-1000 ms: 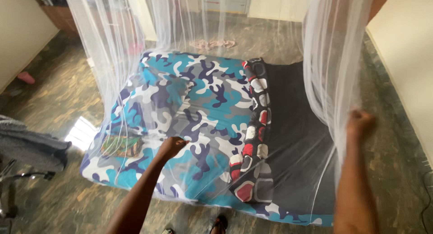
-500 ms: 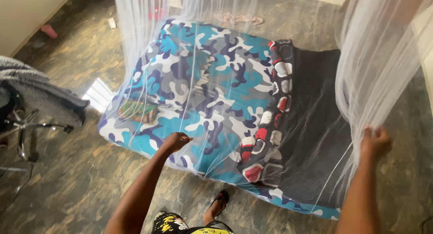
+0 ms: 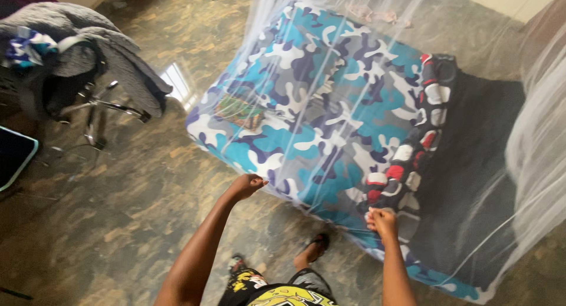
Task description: The person tucks a mosquito net under a mattress by hand, then folds a blanket on an office chair.
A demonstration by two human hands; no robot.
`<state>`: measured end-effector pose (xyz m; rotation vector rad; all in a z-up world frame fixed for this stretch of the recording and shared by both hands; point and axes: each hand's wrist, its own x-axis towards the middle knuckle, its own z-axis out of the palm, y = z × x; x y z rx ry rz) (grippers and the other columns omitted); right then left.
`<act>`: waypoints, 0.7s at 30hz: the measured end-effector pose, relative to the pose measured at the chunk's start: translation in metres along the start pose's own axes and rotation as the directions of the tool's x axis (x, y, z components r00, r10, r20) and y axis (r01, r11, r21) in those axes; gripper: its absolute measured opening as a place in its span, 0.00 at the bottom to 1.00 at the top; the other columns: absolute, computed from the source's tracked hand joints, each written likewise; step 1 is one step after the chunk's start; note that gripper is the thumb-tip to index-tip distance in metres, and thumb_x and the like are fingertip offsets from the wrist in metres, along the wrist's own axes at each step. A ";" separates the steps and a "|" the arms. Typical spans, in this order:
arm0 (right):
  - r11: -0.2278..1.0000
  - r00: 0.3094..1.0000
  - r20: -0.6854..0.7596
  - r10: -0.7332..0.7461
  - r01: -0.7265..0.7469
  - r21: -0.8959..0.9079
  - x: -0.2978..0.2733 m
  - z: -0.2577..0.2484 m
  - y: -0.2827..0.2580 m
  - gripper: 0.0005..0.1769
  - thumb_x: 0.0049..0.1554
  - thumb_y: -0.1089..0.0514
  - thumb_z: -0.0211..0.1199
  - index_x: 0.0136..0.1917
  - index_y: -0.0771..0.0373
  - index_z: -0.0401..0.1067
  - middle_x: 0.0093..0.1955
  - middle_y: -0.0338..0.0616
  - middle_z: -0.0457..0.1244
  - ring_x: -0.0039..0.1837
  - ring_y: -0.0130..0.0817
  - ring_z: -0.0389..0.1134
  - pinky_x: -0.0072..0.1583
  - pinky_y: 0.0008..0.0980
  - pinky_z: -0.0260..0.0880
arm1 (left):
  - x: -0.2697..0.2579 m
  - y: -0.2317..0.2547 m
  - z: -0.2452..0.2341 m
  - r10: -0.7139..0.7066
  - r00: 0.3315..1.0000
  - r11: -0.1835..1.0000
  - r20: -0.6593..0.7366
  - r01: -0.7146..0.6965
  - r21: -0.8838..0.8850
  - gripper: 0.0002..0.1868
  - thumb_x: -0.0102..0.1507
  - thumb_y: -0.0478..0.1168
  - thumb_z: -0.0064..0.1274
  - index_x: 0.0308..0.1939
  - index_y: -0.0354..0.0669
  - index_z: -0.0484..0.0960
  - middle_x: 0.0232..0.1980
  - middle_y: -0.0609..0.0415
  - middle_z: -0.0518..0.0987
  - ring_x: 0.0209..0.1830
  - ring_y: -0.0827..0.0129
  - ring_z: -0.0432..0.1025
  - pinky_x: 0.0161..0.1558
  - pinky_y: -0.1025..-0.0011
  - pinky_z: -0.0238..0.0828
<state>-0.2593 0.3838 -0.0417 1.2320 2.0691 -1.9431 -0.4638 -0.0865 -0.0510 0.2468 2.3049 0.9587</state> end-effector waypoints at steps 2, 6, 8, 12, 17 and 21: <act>0.998 0.997 0.050 -0.055 0.056 -0.019 0.001 0.037 -0.015 0.14 0.60 0.52 0.67 0.48 0.67 0.78 0.40 0.44 0.69 0.36 0.29 0.69 0.36 0.30 0.69 | -0.038 -0.038 -0.025 -0.050 0.995 0.997 -0.087 0.045 -0.056 0.29 0.62 0.62 0.57 0.54 0.44 0.87 0.50 0.44 0.87 0.49 0.58 0.82 0.52 0.62 0.75; 0.989 0.984 0.110 -0.138 0.144 -0.044 0.005 0.115 -0.043 0.15 0.59 0.51 0.67 0.49 0.67 0.78 0.43 0.44 0.70 0.40 0.30 0.72 0.40 0.29 0.75 | -0.123 -0.108 -0.079 -0.174 0.975 0.953 -0.138 0.131 -0.272 0.32 0.61 0.62 0.55 0.57 0.41 0.84 0.51 0.44 0.87 0.49 0.58 0.81 0.51 0.59 0.76; 0.985 0.986 0.108 -0.130 0.141 -0.104 0.004 0.151 -0.055 0.15 0.59 0.51 0.66 0.50 0.65 0.79 0.44 0.45 0.72 0.41 0.31 0.74 0.41 0.29 0.75 | -0.161 -0.127 -0.110 -0.224 0.959 0.951 -0.170 0.178 -0.251 0.33 0.61 0.63 0.55 0.57 0.40 0.84 0.51 0.43 0.87 0.48 0.56 0.82 0.51 0.59 0.76; 0.978 0.975 0.180 -0.131 0.157 -0.139 0.012 0.219 -0.085 0.15 0.59 0.50 0.66 0.51 0.65 0.79 0.47 0.46 0.72 0.43 0.32 0.74 0.41 0.30 0.75 | -0.193 -0.135 -0.175 -0.305 0.894 0.951 -0.327 0.269 -0.152 0.33 0.62 0.64 0.54 0.56 0.40 0.86 0.53 0.42 0.85 0.52 0.56 0.79 0.52 0.59 0.74; 0.968 0.952 0.247 -0.181 0.216 -0.127 0.039 0.264 -0.121 0.16 0.60 0.50 0.66 0.52 0.65 0.78 0.47 0.46 0.72 0.44 0.33 0.74 0.42 0.29 0.74 | -0.173 -0.121 -0.215 -0.259 0.881 0.956 -0.397 0.174 -0.236 0.32 0.63 0.63 0.54 0.55 0.40 0.86 0.49 0.43 0.86 0.48 0.58 0.80 0.50 0.60 0.75; 0.968 0.952 0.220 -0.214 0.237 -0.083 0.074 0.289 -0.151 0.16 0.60 0.50 0.65 0.51 0.66 0.78 0.47 0.45 0.72 0.43 0.31 0.75 0.42 0.29 0.75 | -0.151 -0.129 -0.228 -0.198 0.928 0.964 -0.317 0.126 -0.234 0.32 0.62 0.64 0.53 0.56 0.42 0.86 0.44 0.45 0.87 0.44 0.62 0.80 0.48 0.62 0.74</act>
